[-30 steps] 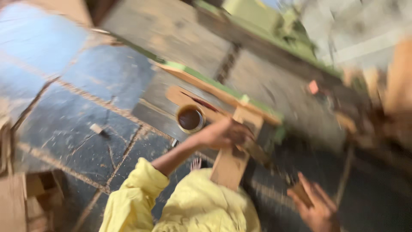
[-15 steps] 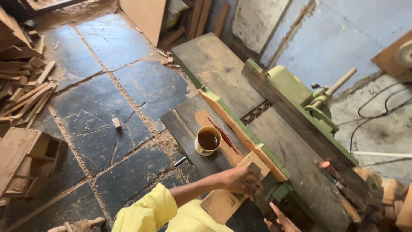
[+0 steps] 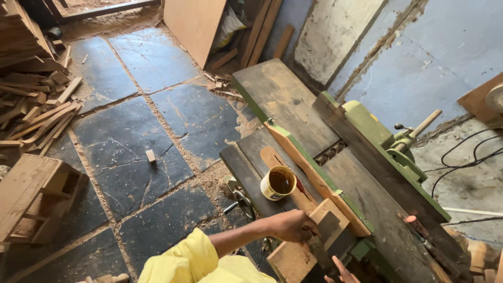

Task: The person applies a yellow liquid from a plastic cup to a small piece of wood using a stick, then uses a chisel to scrape and carve the surface of the wood while holding it against a workbench. They repeat the chiseling action to shape the wood piece throughout the video.

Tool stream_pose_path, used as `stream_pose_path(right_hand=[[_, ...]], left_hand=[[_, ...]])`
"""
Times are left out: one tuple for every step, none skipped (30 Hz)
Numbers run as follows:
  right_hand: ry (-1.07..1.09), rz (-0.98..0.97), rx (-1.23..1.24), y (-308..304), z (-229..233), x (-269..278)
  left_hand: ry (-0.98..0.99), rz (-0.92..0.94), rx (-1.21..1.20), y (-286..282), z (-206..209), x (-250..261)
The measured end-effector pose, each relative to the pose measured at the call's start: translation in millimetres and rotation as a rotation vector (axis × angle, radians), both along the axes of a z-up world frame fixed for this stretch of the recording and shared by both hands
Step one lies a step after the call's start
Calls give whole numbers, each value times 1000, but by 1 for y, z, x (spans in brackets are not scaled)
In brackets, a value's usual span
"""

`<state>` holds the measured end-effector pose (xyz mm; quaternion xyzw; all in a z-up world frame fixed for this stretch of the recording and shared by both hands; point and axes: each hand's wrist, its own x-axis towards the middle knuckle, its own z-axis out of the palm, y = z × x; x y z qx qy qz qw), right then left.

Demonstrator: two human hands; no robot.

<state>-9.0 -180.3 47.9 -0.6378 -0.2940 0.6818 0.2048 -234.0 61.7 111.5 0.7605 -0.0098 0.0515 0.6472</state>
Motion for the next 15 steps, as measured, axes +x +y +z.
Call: stream_pose_path(right_hand=[[-86,23,24,3,4,-9],[-171,46,41,0,7,-19],[-255,70,59,-4,9,-27],[-171,46,27,-5,11,-31],[-87,22,-5,-7,12,-34],[-2,0,-34,-9,10,-36],[-199,34,58,-14,4,-41],[-390,66,144,-26,-6,-53],[-580,100,232,-38,-13,-61],[-431,103,188,-43,-17,-61],[-417,107,203,-49,-22,-63],[-550,108,238,-56,-26,-68],[-707,98,261,-63,-28,-75],[-836,73,256,-75,-29,-88],[-918,52,239,-87,-27,-102]], left_hand=[[-19,8,35,1,2,-8],[4,13,14,-2,3,-15],[28,17,-7,-4,3,-23],[48,23,-27,-7,4,-29],[33,21,-8,-13,3,-37],[20,22,14,-18,1,-47],[7,24,36,-23,-2,-54],[-7,22,21,-32,-5,-60],[-21,20,6,-41,-8,-64],[-29,17,0,-45,-9,-72],[-24,52,34,-51,-9,-82],[-22,79,71,-58,-8,-91],[-20,105,108,-61,-5,-98],[-5,116,118,-64,-4,-108],[9,127,129,-66,-1,-116]])
